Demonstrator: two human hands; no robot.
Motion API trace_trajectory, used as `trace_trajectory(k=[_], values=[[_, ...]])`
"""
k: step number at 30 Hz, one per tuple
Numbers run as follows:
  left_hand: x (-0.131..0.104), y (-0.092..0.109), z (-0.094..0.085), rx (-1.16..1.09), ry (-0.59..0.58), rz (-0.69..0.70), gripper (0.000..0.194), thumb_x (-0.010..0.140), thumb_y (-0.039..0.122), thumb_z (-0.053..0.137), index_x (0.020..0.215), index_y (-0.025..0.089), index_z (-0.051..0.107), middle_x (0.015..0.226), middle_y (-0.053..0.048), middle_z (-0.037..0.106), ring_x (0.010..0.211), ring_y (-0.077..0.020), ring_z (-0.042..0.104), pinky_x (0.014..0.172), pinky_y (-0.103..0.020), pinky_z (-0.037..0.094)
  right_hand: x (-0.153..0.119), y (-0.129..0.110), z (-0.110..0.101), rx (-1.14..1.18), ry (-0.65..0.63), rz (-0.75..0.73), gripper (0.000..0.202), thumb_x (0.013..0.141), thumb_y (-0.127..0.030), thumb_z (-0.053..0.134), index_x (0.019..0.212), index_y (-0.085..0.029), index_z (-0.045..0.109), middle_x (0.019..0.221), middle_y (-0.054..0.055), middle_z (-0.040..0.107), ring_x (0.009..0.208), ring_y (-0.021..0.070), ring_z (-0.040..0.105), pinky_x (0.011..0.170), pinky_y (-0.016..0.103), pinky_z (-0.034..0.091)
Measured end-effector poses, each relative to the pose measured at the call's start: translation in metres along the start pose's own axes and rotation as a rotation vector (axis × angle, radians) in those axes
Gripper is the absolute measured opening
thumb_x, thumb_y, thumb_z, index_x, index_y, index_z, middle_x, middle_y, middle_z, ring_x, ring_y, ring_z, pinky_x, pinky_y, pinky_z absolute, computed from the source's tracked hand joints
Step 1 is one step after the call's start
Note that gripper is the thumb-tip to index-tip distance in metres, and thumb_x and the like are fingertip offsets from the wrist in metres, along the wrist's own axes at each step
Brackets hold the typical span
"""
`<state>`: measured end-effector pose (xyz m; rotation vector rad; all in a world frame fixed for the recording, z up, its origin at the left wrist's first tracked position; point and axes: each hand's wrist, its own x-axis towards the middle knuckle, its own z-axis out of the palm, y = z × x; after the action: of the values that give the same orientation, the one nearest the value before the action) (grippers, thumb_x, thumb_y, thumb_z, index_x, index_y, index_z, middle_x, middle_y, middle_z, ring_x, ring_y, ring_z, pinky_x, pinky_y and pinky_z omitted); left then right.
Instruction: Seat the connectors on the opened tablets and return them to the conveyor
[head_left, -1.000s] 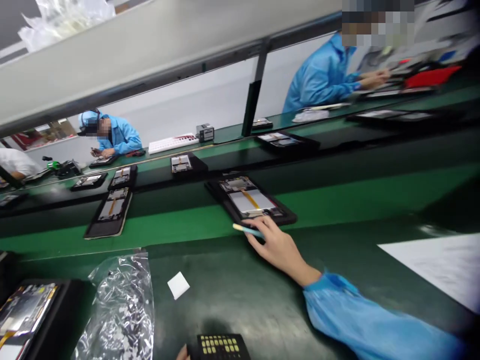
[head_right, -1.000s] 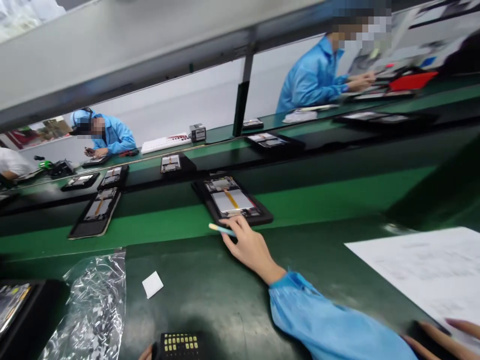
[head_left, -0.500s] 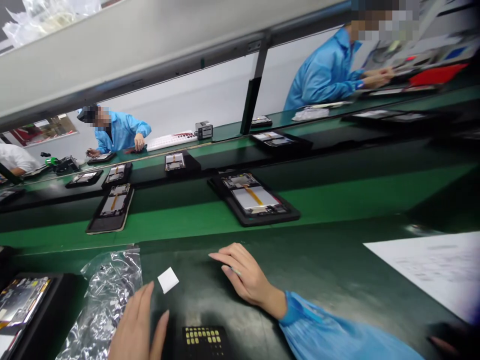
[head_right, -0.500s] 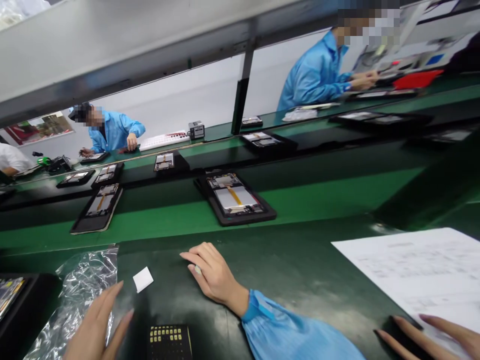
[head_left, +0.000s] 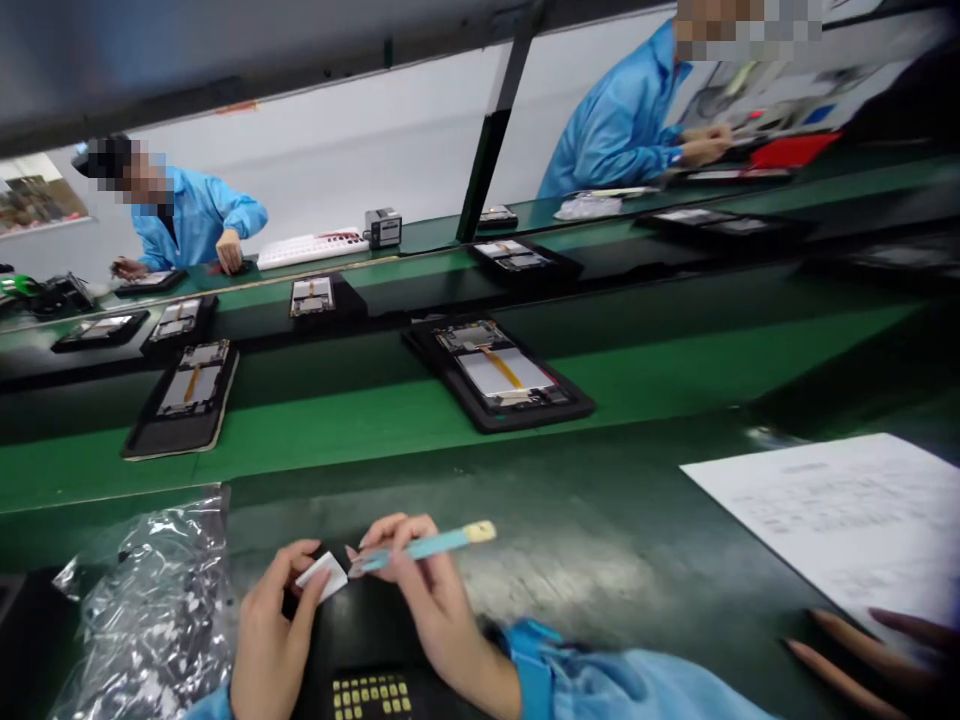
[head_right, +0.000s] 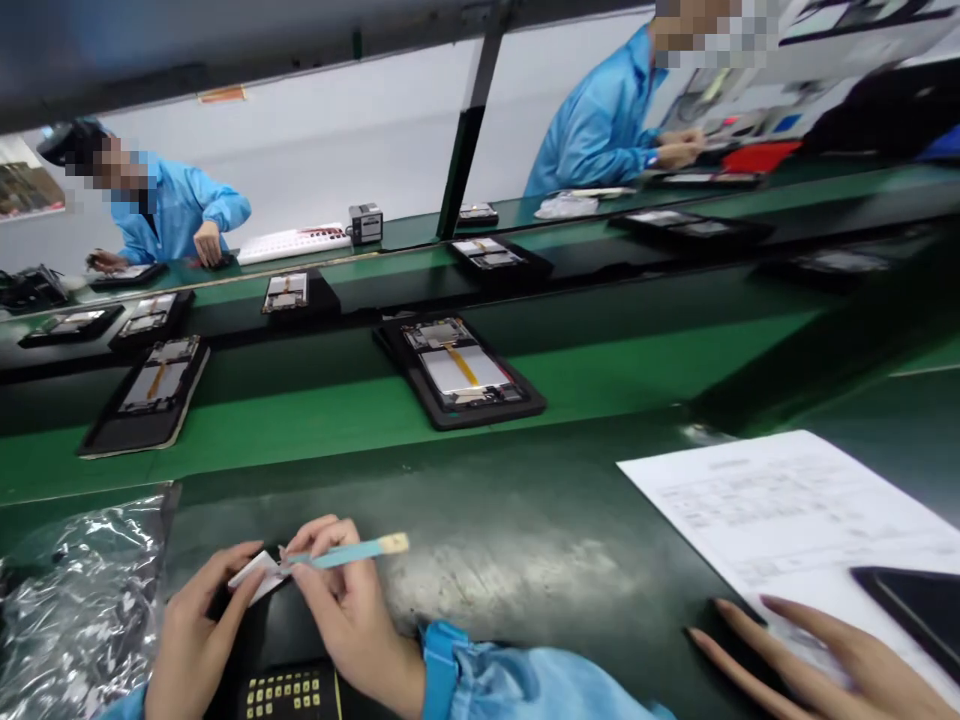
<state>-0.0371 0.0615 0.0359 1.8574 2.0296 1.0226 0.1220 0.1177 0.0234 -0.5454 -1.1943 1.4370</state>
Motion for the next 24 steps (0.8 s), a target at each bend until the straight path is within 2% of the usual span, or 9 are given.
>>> trace_trajectory(k=[3, 7, 13, 19, 24], values=[[-0.002, 0.002, 0.001, -0.125, -0.048, 0.07, 0.019, 0.089, 0.035, 0.053, 0.094, 0.023, 0.066, 0.083, -0.002, 0.069, 0.076, -0.0129, 0.066, 0.07, -0.02, 0.052, -0.009, -0.004, 0.003, -0.111, -0.067, -0.075, 0.023, 0.1, -0.04, 0.053, 0.089, -0.022, 0.045, 0.094, 0.003, 0.053, 0.084, 0.0166, 0.06, 0.076, 0.029, 0.051], [-0.004, 0.001, 0.002, -0.208, -0.125, 0.135, 0.014, 0.088, 0.024, 0.055, 0.094, 0.025, 0.067, 0.082, 0.001, 0.069, 0.076, -0.0098, 0.066, 0.069, -0.015, 0.051, -0.011, -0.009, 0.0, -0.237, -0.153, -0.133, 0.016, 0.103, -0.033, 0.046, 0.092, -0.023, 0.045, 0.093, 0.004, 0.054, 0.086, 0.0182, 0.06, 0.082, 0.035, 0.053], [-0.006, 0.001, 0.002, -0.22, -0.179, 0.071, 0.017, 0.089, 0.028, 0.053, 0.083, 0.022, 0.068, 0.075, 0.0, 0.068, 0.068, -0.0106, 0.065, 0.061, -0.015, 0.05, -0.011, -0.011, -0.001, -0.296, -0.256, -0.223, 0.006, 0.102, -0.021, 0.049, 0.098, -0.023, 0.051, 0.094, 0.004, 0.061, 0.09, 0.0172, 0.062, 0.091, 0.038, 0.054], [-0.007, 0.004, 0.0, -0.269, -0.211, 0.029, 0.017, 0.088, 0.028, 0.054, 0.083, 0.023, 0.068, 0.073, 0.001, 0.067, 0.066, -0.0094, 0.065, 0.061, -0.014, 0.05, -0.014, -0.008, -0.002, -0.268, -0.262, -0.246, 0.01, 0.1, -0.015, 0.053, 0.102, -0.025, 0.055, 0.097, 0.003, 0.064, 0.09, 0.0172, 0.065, 0.093, 0.039, 0.053], [-0.005, 0.011, 0.0, -0.319, -0.175, -0.025, 0.022, 0.088, 0.033, 0.054, 0.075, 0.022, 0.068, 0.069, 0.001, 0.067, 0.064, -0.0103, 0.065, 0.059, -0.015, 0.05, -0.013, -0.009, -0.003, -0.268, -0.257, -0.234, 0.01, 0.101, -0.016, 0.052, 0.101, -0.025, 0.057, 0.096, 0.002, 0.065, 0.091, 0.017, 0.065, 0.093, 0.038, 0.054]])
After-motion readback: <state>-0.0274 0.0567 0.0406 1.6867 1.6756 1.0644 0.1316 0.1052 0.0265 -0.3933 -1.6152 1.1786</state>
